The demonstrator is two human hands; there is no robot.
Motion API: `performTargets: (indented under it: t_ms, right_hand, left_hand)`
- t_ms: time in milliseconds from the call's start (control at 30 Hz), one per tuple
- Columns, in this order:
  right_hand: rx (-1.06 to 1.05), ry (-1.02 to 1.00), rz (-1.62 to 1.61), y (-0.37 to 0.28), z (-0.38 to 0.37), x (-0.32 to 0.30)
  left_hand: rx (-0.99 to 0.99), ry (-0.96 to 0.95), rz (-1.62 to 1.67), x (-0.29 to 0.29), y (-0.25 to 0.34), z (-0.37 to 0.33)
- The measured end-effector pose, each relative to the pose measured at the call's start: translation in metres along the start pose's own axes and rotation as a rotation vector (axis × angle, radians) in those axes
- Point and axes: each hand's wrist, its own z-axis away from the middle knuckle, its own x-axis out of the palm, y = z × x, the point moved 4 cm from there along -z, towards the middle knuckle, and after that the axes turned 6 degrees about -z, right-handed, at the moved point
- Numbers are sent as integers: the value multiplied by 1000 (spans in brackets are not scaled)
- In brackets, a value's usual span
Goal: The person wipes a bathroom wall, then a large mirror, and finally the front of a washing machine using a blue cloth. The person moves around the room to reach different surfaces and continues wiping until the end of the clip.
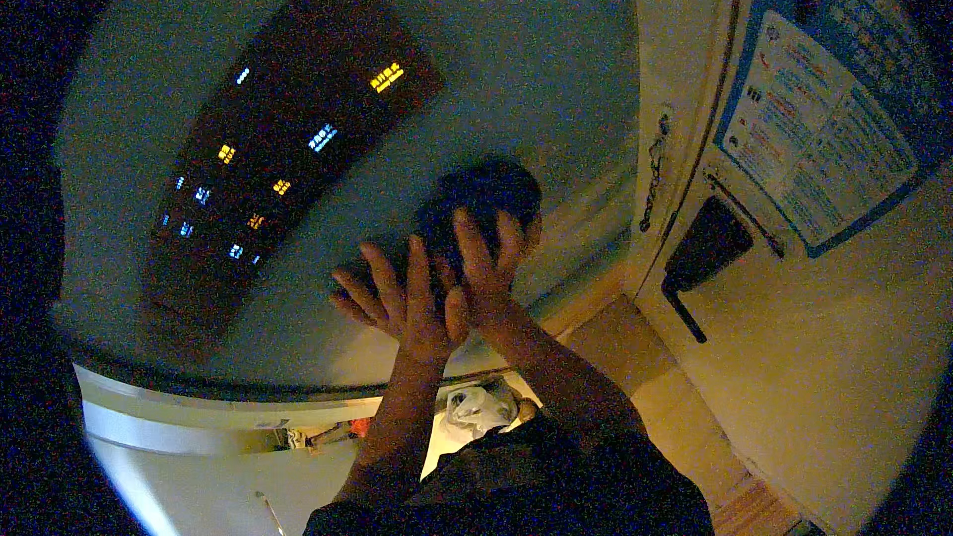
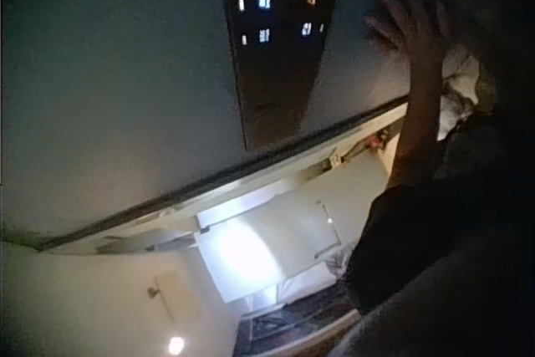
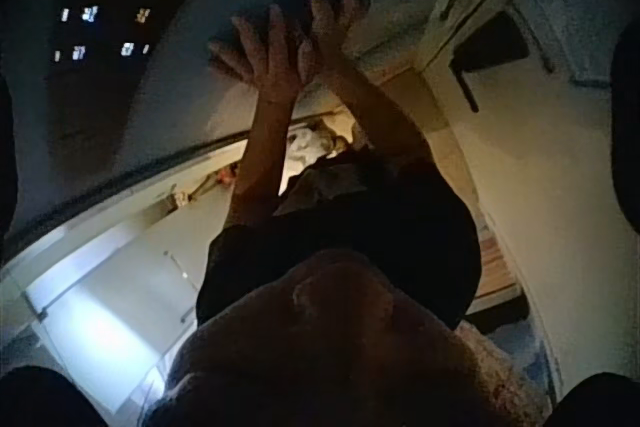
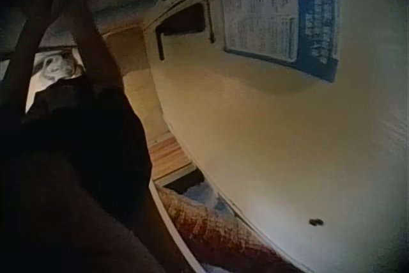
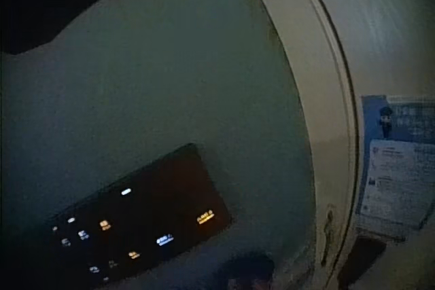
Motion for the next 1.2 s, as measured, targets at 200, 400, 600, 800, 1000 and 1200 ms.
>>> performTargets:
  t_ms: [200, 400, 600, 800, 1000, 1200]
  right_hand:
    - [-131, -79, -31, 14, -50, -14]
    - [327, 58, -36, 70, -17, -27]
    - [259, -43, -1, 44, 66, -14]
    - [-130, -40, -106, 17, 23, -4]
    - [146, -26, -73, 62, -29, -27]
    - [516, 33, -23, 87, 28, -34]
  left_hand:
    - [61, -121, -52, 11, -3, 38]
    - [124, -29, -106, 24, 3, 51]
    - [96, -28, -52, 24, 2, 53]
    - [99, -37, -38, 20, -2, 51]
    - [55, -92, -16, 20, 4, 52]
    - [66, -166, 1, 35, 23, 68]
